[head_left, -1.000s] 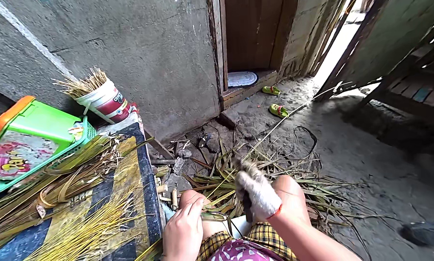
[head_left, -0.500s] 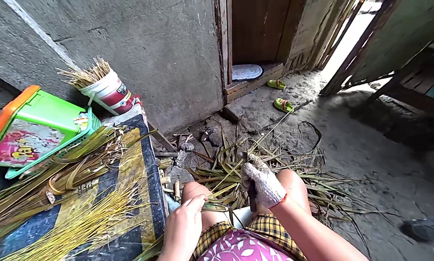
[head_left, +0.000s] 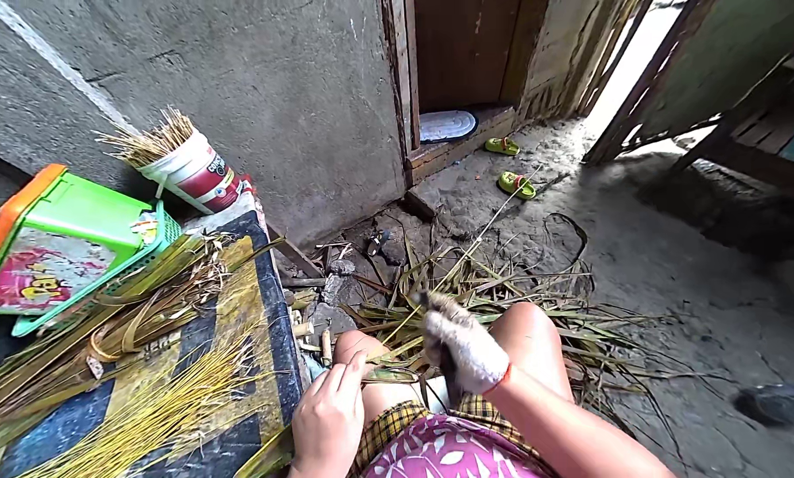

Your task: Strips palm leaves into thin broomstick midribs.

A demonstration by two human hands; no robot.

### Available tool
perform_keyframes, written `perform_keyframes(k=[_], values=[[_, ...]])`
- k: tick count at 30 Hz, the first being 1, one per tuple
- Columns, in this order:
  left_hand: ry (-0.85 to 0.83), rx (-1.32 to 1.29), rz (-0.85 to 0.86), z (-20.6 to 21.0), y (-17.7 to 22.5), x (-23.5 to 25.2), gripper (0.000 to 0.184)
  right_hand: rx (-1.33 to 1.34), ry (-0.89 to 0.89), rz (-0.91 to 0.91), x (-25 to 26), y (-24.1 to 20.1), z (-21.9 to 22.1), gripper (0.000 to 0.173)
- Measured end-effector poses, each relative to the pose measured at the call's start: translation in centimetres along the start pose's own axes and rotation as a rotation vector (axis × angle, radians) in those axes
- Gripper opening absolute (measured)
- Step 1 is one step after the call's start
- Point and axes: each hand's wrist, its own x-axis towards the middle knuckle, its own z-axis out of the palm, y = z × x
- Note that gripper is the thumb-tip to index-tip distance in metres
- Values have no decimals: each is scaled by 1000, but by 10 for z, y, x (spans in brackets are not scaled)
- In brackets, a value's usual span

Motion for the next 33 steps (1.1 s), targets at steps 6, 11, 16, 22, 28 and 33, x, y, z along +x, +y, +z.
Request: perform_keyframes(k=[6,11,16,22,28,33], values=[[-73,-41,-41,-4,-3,-7,30,108,213,-100,19,-11,-25,33],[-221,-156,-166,-7,-1,-7,31,6,-36,-89,2,7,-8,48],[-334,-272,-234,-13,-2,-9,31,-55,-244,44,-9,27,8,42],[-490,-350,-338,-33,-24,-18,30,77,61,5,12,2,-18,38],[-437,-342,-294,-28,-19,-10,30,37,47,0,2,7,-12,43],[-311,-337,-151,-12,14,7,28,-101,-137,-11,-17,22,7,47]])
